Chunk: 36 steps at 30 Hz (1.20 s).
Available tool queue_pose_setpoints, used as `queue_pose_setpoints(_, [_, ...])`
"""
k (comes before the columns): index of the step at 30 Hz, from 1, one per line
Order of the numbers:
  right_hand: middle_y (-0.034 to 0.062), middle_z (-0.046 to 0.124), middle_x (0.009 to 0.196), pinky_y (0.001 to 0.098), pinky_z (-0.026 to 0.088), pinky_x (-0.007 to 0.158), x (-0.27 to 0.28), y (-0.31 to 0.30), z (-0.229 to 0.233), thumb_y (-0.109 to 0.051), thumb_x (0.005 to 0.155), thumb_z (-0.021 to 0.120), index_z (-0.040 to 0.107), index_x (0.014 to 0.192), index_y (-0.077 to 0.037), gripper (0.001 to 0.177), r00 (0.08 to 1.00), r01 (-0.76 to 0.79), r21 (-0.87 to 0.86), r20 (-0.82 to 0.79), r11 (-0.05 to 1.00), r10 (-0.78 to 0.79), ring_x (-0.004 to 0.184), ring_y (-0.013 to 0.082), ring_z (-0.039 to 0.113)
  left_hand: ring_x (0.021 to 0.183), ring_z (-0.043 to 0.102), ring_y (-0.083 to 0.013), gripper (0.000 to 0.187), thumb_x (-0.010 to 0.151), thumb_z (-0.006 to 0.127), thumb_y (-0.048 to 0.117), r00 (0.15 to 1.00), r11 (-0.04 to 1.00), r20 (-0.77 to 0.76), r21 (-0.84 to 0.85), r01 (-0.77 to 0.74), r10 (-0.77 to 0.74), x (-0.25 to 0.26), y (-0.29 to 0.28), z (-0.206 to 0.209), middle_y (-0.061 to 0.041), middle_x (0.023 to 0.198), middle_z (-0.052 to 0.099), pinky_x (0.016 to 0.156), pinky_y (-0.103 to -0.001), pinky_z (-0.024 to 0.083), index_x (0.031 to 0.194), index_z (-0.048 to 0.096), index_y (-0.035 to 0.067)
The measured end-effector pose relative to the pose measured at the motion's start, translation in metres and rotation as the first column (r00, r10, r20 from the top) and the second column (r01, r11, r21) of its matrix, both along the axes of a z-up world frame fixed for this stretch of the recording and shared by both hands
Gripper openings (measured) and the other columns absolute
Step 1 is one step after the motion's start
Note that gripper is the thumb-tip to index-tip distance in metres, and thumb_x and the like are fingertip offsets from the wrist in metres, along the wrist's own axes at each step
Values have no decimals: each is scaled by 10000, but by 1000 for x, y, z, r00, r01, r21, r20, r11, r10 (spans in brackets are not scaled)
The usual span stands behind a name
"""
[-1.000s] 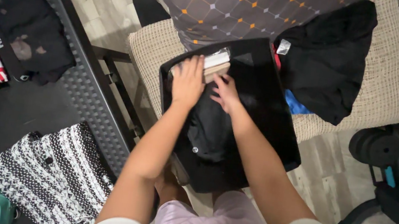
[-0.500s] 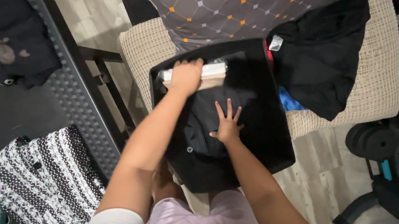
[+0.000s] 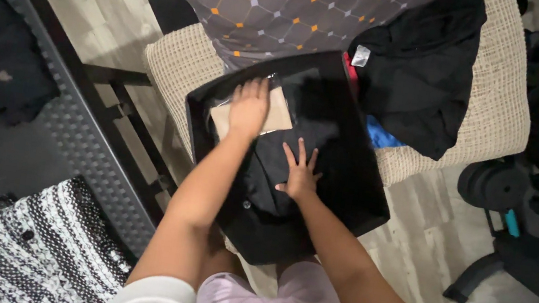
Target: The person folds several pieces of clothing and places them into a black suitcase. They also pack a small pouch, a notebook, a first-aid kit, a power adapter, and other small items into the suitcase.
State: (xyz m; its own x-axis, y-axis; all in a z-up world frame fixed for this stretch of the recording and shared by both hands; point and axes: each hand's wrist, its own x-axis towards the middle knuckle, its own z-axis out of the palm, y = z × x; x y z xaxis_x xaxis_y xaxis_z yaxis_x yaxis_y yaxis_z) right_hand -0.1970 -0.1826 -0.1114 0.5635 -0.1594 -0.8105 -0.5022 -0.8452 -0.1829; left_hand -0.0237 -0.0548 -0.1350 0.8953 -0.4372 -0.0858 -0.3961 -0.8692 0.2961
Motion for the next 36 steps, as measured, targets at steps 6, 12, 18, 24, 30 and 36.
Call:
queue_pose_setpoints(6, [-68,-161,1712,797,251,1108,1,-1,4,-305,664,960,119,1593,-494,1267,1000,-23,8,16,1000,23,1571,440,-101,1510,181,-410,704,872,569,311,912,883,-263,271,383,-315,-50,0,27,-44,1705,167,1056,-792,217,1496,326,528])
queue_pose_setpoints(12, [-63,-178,1710,786,234,1126,-12,-7,-8,-312,671,950,124,1598,-504,1256,999,-30,31,34,999,28,1566,433,-107,1547,165,-348,740,998,482,199,958,915,-147,292,279,-245,-38,12,3,25,1712,110,1119,-810,178,1558,232,613])
queue_pose_setpoints(18, [53,-80,1704,704,223,1172,-28,-32,-45,-358,788,882,179,1604,-386,1077,986,-138,114,109,984,126,1542,467,-36,1566,118,-320,764,949,509,190,963,911,-150,319,262,-225,-41,8,44,40,1719,38,1149,-774,129,1553,226,561])
queue_pose_setpoints(24, [249,361,1552,483,339,1178,-6,-56,-45,-233,809,816,434,1507,-170,798,876,-97,178,481,979,-1,1422,461,359,1541,194,-418,907,773,738,121,973,992,-230,-112,-57,30,-96,10,144,-161,1675,176,1189,-672,190,1565,356,344])
queue_pose_setpoints(30, [157,621,1319,433,469,1095,53,-17,62,-90,835,719,612,1319,-133,497,573,-269,344,808,900,-137,1255,377,585,1401,396,-499,749,829,718,76,897,684,-275,-580,-442,347,-178,65,257,-261,1582,301,1124,-513,404,1505,438,236])
queue_pose_setpoints(36, [121,597,1286,350,575,877,73,83,176,-37,896,671,630,1287,-118,402,674,-376,544,716,750,-182,1208,282,621,1286,510,-466,702,843,707,55,763,536,-228,-591,-602,605,-249,156,300,-235,1524,369,1055,-486,477,1488,474,205])
